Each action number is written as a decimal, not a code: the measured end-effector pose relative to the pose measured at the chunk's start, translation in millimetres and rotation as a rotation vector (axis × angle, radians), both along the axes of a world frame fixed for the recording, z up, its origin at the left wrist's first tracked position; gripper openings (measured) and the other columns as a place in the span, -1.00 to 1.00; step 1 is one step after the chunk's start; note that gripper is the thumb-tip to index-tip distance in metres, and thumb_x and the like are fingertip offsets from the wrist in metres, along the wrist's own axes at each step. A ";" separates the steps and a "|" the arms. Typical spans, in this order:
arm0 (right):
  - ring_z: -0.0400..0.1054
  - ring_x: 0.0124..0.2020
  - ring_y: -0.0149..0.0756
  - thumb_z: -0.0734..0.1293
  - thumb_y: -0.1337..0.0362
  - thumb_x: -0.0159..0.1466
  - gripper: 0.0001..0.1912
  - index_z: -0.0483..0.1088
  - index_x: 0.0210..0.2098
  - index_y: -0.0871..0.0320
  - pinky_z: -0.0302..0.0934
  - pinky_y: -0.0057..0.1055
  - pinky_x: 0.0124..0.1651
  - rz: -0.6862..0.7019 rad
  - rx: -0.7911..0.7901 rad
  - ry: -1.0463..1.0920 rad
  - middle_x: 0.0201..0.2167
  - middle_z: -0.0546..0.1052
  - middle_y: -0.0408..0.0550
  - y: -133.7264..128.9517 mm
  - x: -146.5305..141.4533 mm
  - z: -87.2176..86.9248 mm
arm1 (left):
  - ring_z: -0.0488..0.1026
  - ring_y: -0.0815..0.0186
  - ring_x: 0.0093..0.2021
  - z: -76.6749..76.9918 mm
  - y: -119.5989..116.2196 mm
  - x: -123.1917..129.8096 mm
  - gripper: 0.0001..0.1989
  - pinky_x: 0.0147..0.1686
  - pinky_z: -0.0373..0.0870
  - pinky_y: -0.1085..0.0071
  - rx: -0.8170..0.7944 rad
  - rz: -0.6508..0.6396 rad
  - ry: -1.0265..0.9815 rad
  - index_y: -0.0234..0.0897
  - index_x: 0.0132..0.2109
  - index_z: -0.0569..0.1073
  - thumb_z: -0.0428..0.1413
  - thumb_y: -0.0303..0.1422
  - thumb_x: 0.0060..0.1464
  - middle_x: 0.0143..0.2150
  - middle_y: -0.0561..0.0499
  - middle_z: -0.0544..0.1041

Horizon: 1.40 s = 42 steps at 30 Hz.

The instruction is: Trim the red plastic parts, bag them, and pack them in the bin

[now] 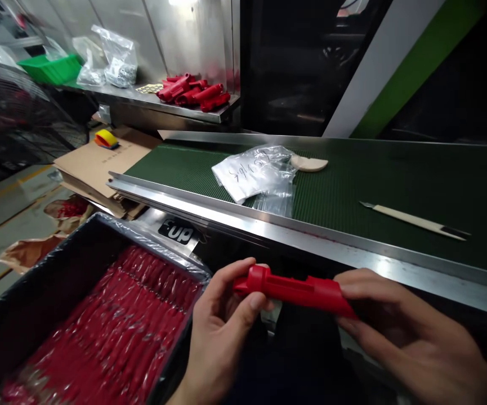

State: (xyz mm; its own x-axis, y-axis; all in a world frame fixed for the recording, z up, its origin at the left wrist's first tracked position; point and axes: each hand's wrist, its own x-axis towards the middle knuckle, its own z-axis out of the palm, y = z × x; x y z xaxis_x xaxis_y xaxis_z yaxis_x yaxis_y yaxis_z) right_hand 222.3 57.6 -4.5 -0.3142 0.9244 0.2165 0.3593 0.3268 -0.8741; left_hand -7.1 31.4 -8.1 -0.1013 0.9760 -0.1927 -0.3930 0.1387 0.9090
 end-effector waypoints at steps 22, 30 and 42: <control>0.42 -0.38 -0.45 0.36 0.11 0.30 -0.79 0.53 -0.12 0.01 0.34 -0.60 -0.32 -0.153 -0.570 0.436 -0.41 0.54 -0.13 -1.7 -26.0 -27.5 | 0.53 0.42 -0.34 -14.2 -2.5 -17.6 -0.65 -0.29 0.49 0.60 -0.103 0.027 0.172 -0.27 -0.01 0.45 0.26 -0.24 0.11 -0.19 -0.01 0.60; 0.37 -0.45 -0.49 0.41 0.07 0.24 -0.75 0.55 -0.31 0.14 0.26 -0.62 -0.40 -0.163 -0.703 0.554 -0.45 0.51 -0.11 10.4 -46.1 -7.6 | 0.50 0.38 -0.38 -26.3 -2.6 -21.9 -0.66 -0.28 0.43 0.52 -0.213 0.083 0.239 -0.30 -0.09 0.47 0.24 -0.16 0.09 -0.36 -0.01 0.59; 0.33 -0.49 -0.49 0.34 0.07 0.30 -0.72 0.47 -0.34 0.17 0.23 -0.55 -0.43 -0.136 -0.751 0.542 -0.45 0.49 -0.11 20.0 -50.6 -11.7 | 0.50 0.25 -0.11 -27.0 -10.8 -33.9 -0.64 -0.09 0.43 0.44 -0.119 -0.014 0.399 -0.25 0.00 0.41 0.23 -0.22 0.11 -0.10 -0.06 0.55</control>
